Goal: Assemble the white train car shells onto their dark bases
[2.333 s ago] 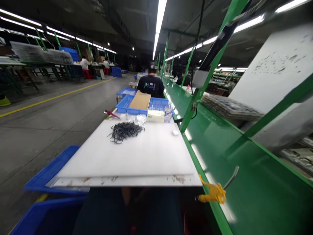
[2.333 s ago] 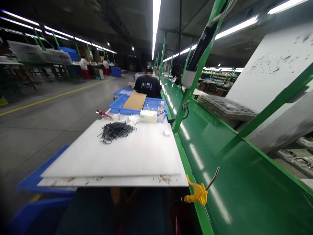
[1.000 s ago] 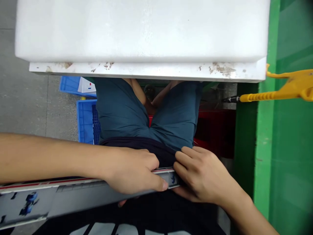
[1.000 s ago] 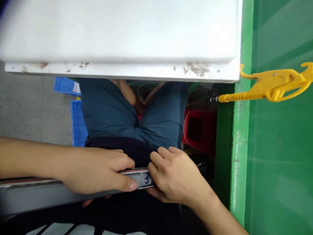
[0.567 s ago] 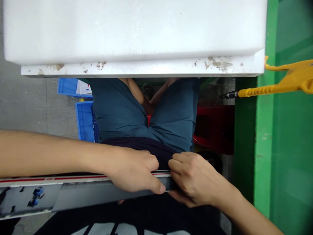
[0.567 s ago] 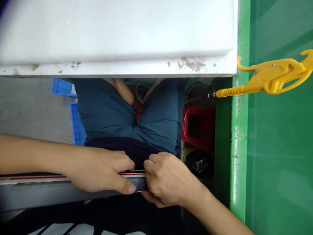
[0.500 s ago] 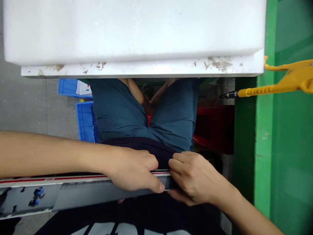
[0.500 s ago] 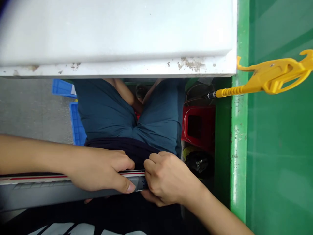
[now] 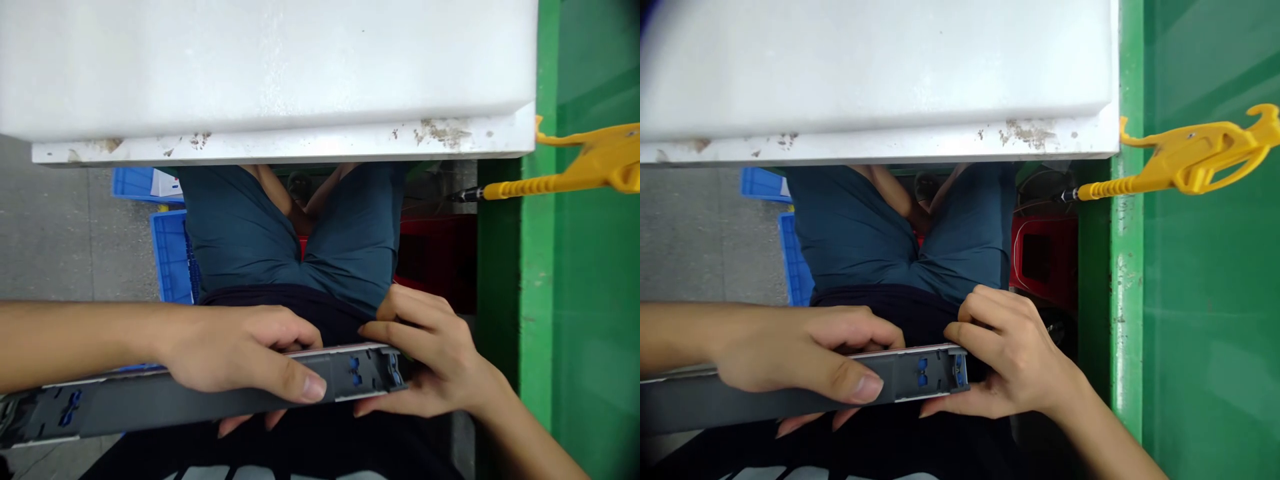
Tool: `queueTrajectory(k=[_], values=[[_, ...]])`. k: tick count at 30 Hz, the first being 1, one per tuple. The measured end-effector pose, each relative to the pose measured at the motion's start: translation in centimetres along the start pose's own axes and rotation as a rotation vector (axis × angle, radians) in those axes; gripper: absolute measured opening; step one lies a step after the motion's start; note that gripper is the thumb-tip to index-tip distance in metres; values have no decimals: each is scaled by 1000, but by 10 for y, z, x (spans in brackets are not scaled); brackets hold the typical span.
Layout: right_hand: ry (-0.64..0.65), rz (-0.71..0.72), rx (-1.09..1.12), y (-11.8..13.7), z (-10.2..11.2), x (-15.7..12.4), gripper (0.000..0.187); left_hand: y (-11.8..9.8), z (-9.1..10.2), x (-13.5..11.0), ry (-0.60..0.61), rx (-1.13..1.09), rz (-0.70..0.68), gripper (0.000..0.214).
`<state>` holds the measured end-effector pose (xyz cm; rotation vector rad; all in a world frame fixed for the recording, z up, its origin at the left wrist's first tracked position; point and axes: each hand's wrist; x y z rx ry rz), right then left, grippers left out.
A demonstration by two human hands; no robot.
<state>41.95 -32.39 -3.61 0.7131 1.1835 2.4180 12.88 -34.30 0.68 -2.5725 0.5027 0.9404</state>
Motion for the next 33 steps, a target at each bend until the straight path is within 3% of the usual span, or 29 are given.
queueTrajectory(k=[8, 17, 23, 27, 33], values=[[-64, 11, 96, 3, 0, 0, 60, -3, -4, -1, -59, 31, -20, 38], [-236, -6, 455, 14, -7, 6, 42, -8, -18, -5, -119, 48, -45, 40], [-322, 47, 458, 16, -12, 6, 39, -11, -26, -6, -141, 23, -36, 40], [-378, 104, 466, 15, -16, 5, 43, -14, -25, -7, -86, 8, 7, 38], [-376, 98, 471, 15, -16, 5, 41, -8, -26, -2, -97, 34, -53, 39]])
Point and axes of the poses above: each hand's wrist, its own x-axis towards the middle knuckle, its own z-axis out of the back of the hand, y = z × x, and after that the axes turned 6 degrees about z, right-handed
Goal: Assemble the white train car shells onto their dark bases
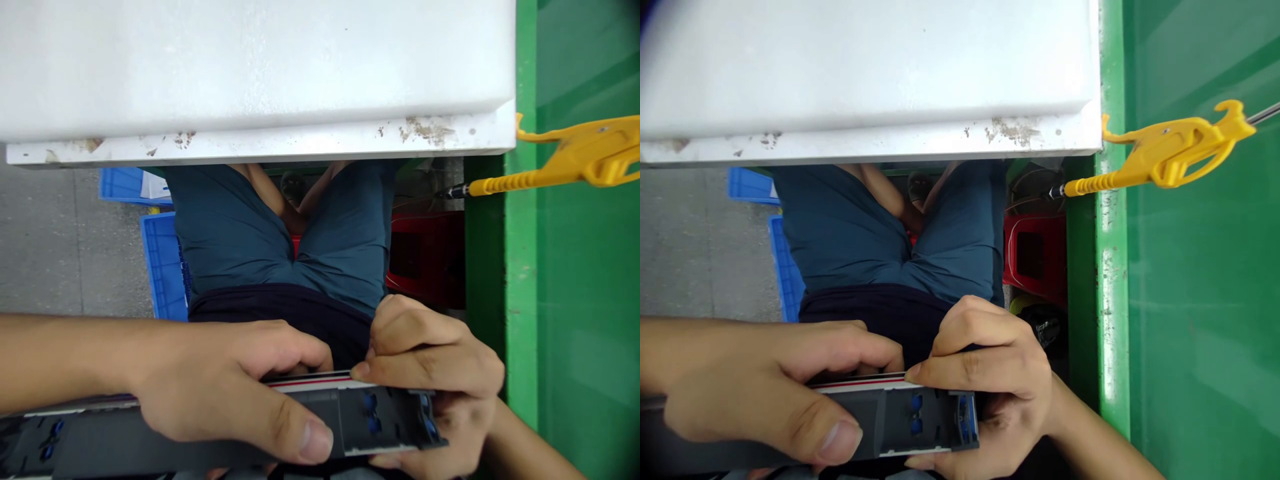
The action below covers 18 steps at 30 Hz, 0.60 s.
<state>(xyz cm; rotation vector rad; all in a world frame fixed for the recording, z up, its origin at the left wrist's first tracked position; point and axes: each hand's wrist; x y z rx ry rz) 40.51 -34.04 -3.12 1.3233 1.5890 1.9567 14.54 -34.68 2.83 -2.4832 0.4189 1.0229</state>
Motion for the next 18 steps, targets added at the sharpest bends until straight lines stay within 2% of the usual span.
queueTrajectory(k=[4, 9, 14, 18], values=[[24, -16, -15, 2, 2, 0, 43, 2, 1, 3, 10, 26, -52, 36], [53, -77, -44, 4, 5, 3, 42, -5, 5, 1, 0, 86, -86, 32], [31, -115, -45, 3, 8, 5, 53, -6, 6, -1, -21, 78, -149, 30], [0, -59, -63, 2, 11, 6, 47, 0, 7, -2, 13, 41, -176, 32]])
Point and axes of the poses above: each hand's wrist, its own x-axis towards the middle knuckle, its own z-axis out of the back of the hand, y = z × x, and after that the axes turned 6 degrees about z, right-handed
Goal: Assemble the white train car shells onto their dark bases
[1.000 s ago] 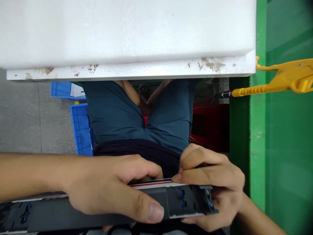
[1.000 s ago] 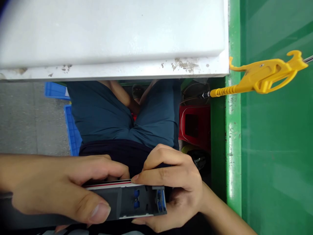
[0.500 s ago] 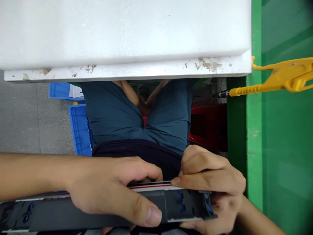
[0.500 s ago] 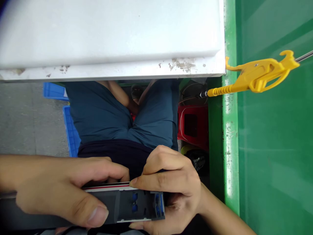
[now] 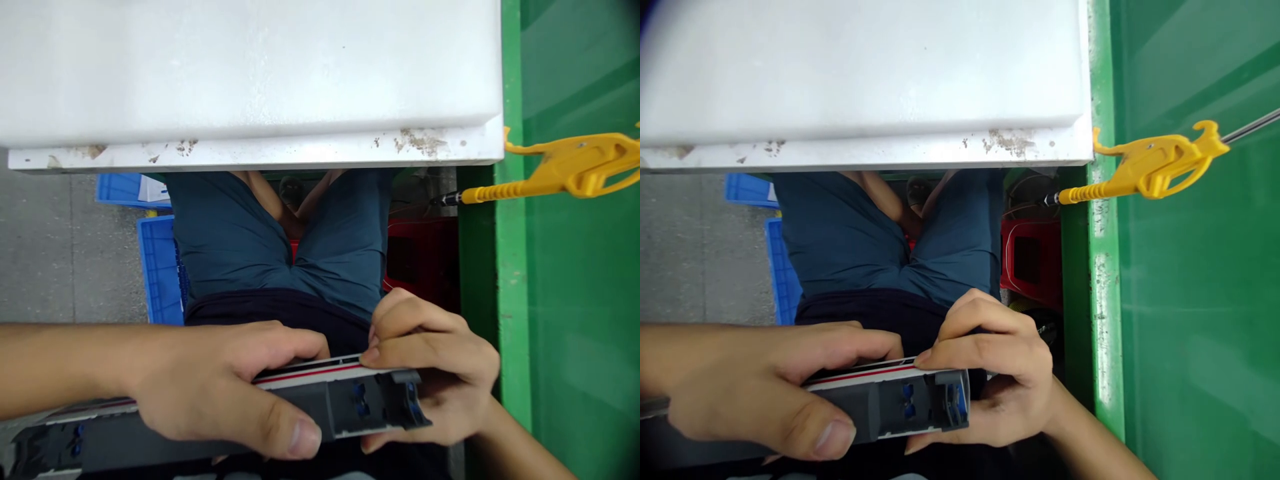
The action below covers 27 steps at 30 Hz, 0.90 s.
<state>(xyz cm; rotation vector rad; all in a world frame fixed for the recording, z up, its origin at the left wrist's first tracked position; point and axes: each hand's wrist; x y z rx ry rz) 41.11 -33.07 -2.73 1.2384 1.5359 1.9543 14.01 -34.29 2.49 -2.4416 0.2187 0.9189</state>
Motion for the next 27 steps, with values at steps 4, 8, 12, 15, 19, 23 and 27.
queueTrajectory(k=[4, 8, 12, 15, 19, 23, 27], values=[[56, 33, 15, -1, 0, -4, 45, 9, 7, 13, 206, -167, 105, 40], [122, 30, 4, -1, -1, -8, 35, 24, 16, 41, 467, -324, 72, 39], [177, -4, -24, 0, 3, -8, 30, 33, 18, 55, 405, -369, -6, 37], [178, -106, 3, 0, 8, -4, 50, 37, 17, 52, 232, -359, -82, 36], [176, -225, -11, -1, 10, -2, 70, 46, 19, 48, 98, -307, -120, 45], [207, -293, 33, -3, 5, -3, 51, 52, 23, 49, 54, -267, -119, 48], [274, -316, -97, -1, 4, -5, 47, 55, 28, 52, 80, -220, -139, 47]])
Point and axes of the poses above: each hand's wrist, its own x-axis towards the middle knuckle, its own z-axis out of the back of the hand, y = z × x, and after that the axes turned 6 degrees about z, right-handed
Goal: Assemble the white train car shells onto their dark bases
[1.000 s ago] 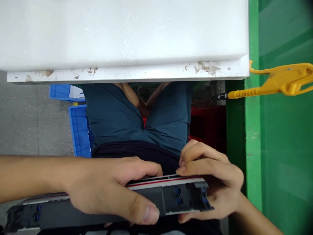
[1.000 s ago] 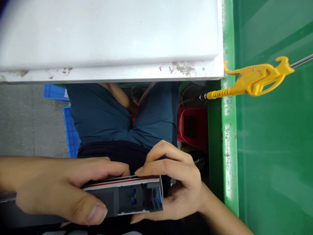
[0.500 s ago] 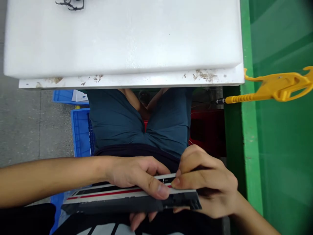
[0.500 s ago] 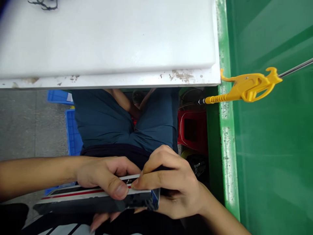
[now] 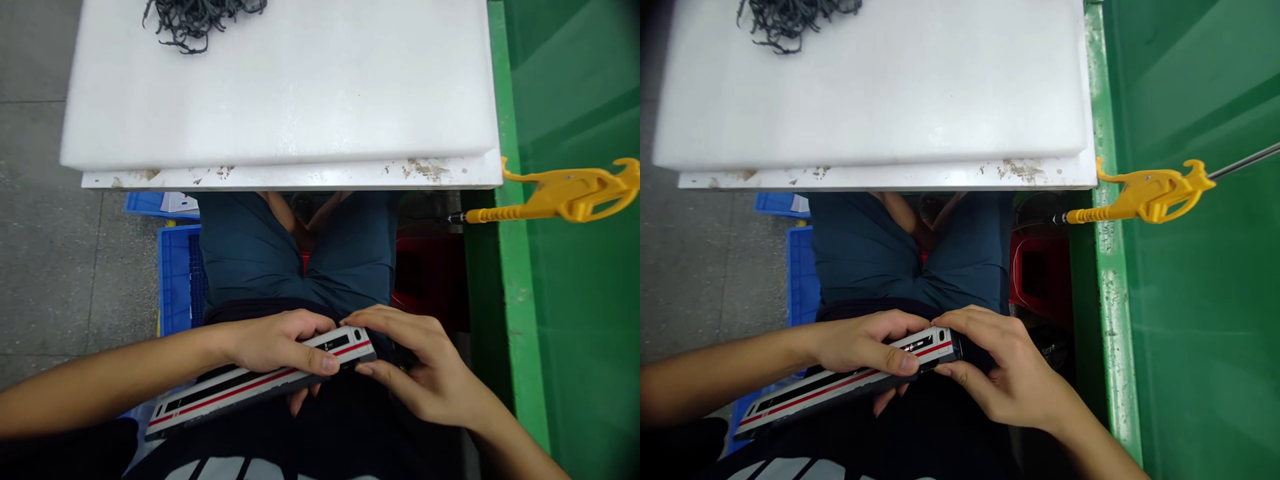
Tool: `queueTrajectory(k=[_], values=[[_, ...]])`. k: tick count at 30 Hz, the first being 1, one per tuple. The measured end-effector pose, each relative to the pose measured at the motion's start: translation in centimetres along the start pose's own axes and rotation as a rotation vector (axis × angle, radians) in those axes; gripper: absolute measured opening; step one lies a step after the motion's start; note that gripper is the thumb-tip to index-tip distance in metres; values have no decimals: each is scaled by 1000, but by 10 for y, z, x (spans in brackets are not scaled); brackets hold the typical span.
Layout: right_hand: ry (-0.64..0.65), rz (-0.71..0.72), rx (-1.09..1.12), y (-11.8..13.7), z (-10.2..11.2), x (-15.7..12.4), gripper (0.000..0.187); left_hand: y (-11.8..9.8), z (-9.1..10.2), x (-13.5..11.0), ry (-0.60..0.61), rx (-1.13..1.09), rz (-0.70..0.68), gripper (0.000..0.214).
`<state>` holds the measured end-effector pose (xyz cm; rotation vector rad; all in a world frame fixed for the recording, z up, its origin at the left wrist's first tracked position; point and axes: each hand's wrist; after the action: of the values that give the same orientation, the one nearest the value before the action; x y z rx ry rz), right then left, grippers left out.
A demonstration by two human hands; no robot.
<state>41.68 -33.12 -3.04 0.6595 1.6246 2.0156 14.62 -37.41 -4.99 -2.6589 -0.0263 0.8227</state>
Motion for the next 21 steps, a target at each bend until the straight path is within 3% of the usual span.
queueTrajectory(k=[4, 9, 14, 16, 19, 21], values=[[38, 42, -179, -3, 1, -2, 55, 7, 1, 1, -6, -10, 11, 46], [61, 169, -179, -8, -3, -3, 53, 10, -1, -2, -27, 2, 64, 44], [61, 188, -195, -10, 1, -4, 53, 5, -9, -6, -85, 83, 13, 48], [43, 181, -179, -11, 4, -3, 52, 2, -15, -11, -197, 257, -43, 48], [15, 123, -146, -12, 6, -2, 51, -1, -24, -19, -448, 686, -187, 46], [13, 59, -141, -12, 5, -1, 47, -1, -28, -23, -523, 854, -247, 42]])
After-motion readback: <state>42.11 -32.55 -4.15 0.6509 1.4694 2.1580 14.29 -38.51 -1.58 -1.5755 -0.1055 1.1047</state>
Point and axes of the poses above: each hand's wrist, its own x-axis towards the middle knuckle, its own z-axis out of the back of the hand, y = z × x, and after that the axes turned 6 degrees about z, right-handed
